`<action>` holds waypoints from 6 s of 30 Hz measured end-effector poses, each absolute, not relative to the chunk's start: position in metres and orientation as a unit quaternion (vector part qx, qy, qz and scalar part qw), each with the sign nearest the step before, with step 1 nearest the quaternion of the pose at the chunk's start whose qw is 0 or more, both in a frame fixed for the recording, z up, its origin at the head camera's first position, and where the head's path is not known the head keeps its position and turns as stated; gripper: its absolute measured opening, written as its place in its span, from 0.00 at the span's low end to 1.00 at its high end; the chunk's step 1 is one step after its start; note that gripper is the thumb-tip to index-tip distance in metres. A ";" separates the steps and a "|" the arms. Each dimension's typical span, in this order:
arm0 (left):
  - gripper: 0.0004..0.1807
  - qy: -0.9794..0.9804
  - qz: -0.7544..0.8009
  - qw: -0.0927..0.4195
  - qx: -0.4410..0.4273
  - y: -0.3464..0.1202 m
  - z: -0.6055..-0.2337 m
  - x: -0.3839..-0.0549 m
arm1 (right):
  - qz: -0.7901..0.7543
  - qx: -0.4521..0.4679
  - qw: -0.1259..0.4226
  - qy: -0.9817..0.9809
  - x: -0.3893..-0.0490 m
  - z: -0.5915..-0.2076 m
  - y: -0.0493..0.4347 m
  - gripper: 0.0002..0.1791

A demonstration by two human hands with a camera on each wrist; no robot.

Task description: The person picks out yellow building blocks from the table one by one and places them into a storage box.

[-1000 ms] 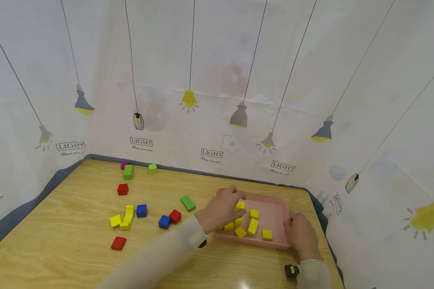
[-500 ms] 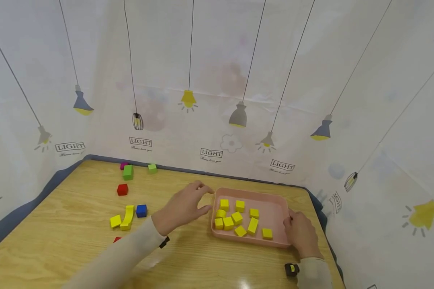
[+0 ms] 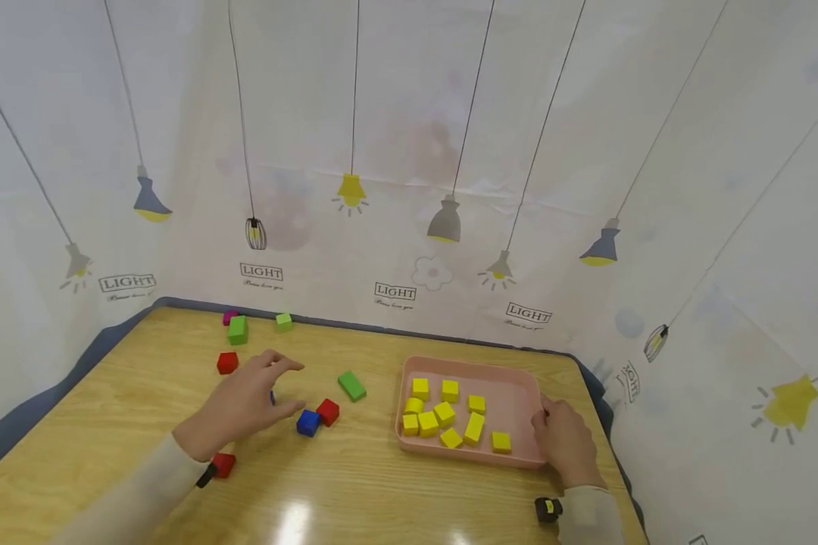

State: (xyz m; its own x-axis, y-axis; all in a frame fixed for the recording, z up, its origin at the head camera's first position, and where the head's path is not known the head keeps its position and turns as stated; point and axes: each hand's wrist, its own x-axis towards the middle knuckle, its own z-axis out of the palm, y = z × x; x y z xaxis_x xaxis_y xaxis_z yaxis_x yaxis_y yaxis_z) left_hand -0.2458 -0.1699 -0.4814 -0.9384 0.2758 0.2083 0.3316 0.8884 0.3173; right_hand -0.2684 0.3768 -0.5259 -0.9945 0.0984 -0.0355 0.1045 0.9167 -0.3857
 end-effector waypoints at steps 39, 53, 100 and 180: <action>0.48 -0.974 -0.171 -0.078 -0.126 -0.259 -0.494 -0.236 | -0.211 0.045 0.008 0.976 -0.269 -0.526 0.377 0.30; 0.46 -0.972 -0.182 -0.040 -0.142 -0.251 -0.482 -0.233 | -0.221 0.046 0.012 0.974 -0.266 -0.527 0.378 0.30; 0.44 -0.936 -0.268 -0.005 -0.228 -0.103 -0.480 -0.254 | -0.207 0.034 0.008 0.978 -0.269 -0.523 0.378 0.29; 0.53 -0.932 -0.183 0.012 -0.314 0.100 -0.479 -0.283 | -0.208 0.052 0.019 0.977 -0.272 -0.529 0.377 0.29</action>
